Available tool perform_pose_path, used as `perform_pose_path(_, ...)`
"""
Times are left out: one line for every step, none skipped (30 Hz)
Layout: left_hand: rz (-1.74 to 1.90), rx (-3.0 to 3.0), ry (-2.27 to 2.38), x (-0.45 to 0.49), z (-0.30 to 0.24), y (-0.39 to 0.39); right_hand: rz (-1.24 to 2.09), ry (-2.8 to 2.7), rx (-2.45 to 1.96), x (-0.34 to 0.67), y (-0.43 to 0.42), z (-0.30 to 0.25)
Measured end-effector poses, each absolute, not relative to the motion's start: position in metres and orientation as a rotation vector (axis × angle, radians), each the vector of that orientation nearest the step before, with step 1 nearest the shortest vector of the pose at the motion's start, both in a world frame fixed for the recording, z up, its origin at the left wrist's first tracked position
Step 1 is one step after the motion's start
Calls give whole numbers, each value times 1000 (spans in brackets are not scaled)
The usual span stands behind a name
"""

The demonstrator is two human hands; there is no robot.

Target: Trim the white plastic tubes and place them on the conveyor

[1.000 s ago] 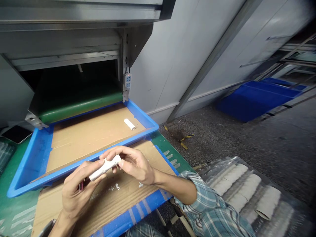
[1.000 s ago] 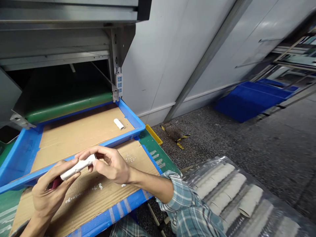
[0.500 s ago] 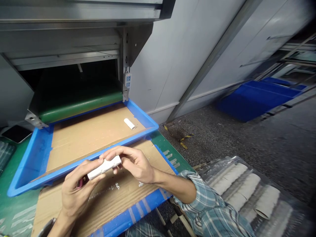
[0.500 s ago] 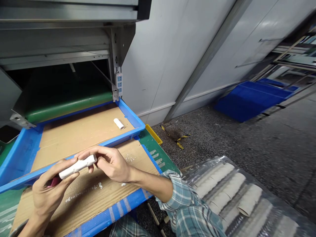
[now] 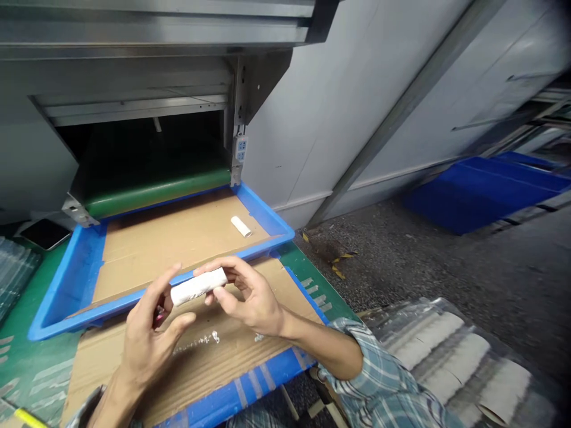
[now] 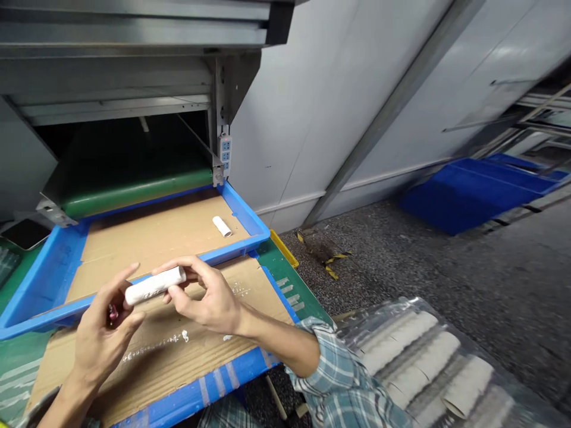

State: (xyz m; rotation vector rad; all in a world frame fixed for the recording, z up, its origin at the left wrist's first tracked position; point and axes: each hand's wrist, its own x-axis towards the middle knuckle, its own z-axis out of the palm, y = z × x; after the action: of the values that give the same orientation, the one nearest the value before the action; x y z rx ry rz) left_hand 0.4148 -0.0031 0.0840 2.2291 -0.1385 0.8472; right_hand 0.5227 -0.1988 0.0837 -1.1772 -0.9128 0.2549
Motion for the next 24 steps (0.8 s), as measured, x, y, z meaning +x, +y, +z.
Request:
perform_pose_path(854,2264,-129,414,87,-3,221,-895,-1200,523,-199,83)
perform_pose_path(867,2303,-122,412,89,-2,185,-884,-1224,524,-199,82)
perform_pose_path(892,2347,-125,411,92,-2,149,-883,-1249,524,-199,82)
perform_pose_path(927,2401,-135,410,93,-2,116,-891,-1275,524,-199,82)
perform_pose_path(966,2461,-157,409,94,-2,85,-906,-1303,524,-200,81)
perform_pose_path(1001,2526,-182,409,95,-2,55,-929,-1333,524,-200,81)
perform_pose_path(1030,2588,-206,408,95,-3,24,-955,-1363,523,-200,80)
perform_pose_path(1048,2646,-225,408,95,-4,-7,-980,-1393,523,-201,80)
perform_pose_path(1056,2700,-232,408,95,-6,-35,-1005,-1421,523,-201,79)
perform_pose_path(1054,2750,-228,408,95,-7,-61,-1027,-1442,523,-201,79)
perform_pose_path(1051,2790,-221,408,95,-9,-81,-1050,-1457,523,-201,79)
perform_pose_path(1051,2816,-215,408,96,-10,-94,-1070,-1467,523,-201,79)
perform_pose_path(1050,2830,-210,408,96,-11,-101,-1088,-1473,523,-201,79)
perform_pose_path(1047,2837,-208,408,96,-12,-105,-1103,-1477,523,-201,79)
perform_pose_path(1040,2841,-206,408,96,-12,-109,-1114,-1479,523,-201,79)
perform_pose_path(1034,2843,-205,408,96,-13,-113,-1120,-1481,523,-201,80)
perform_pose_path(1032,2846,-203,408,96,-13,-116,-1124,-1482,523,-201,80)
perform_pose_path(1029,2852,-203,408,96,-13,-116,-1127,-1481,523,-201,81)
perform_pose_path(1028,2855,-207,408,96,-13,-114,-1131,-1483,523,-201,82)
perform_pose_path(1029,2855,-213,408,97,-13,-112,-1133,-1484,523,-201,83)
perform_pose_path(1026,2854,-219,408,97,-13,-110,-1135,-1485,522,-201,84)
perform_pose_path(1024,2851,-224,409,98,-13,-110,-1135,-1488,522,-201,84)
perform_pose_path(1021,2849,-227,409,99,-14,-112,-1136,-1490,522,-202,85)
perform_pose_path(1021,2847,-227,409,99,-14,-115,-1136,-1492,522,-202,85)
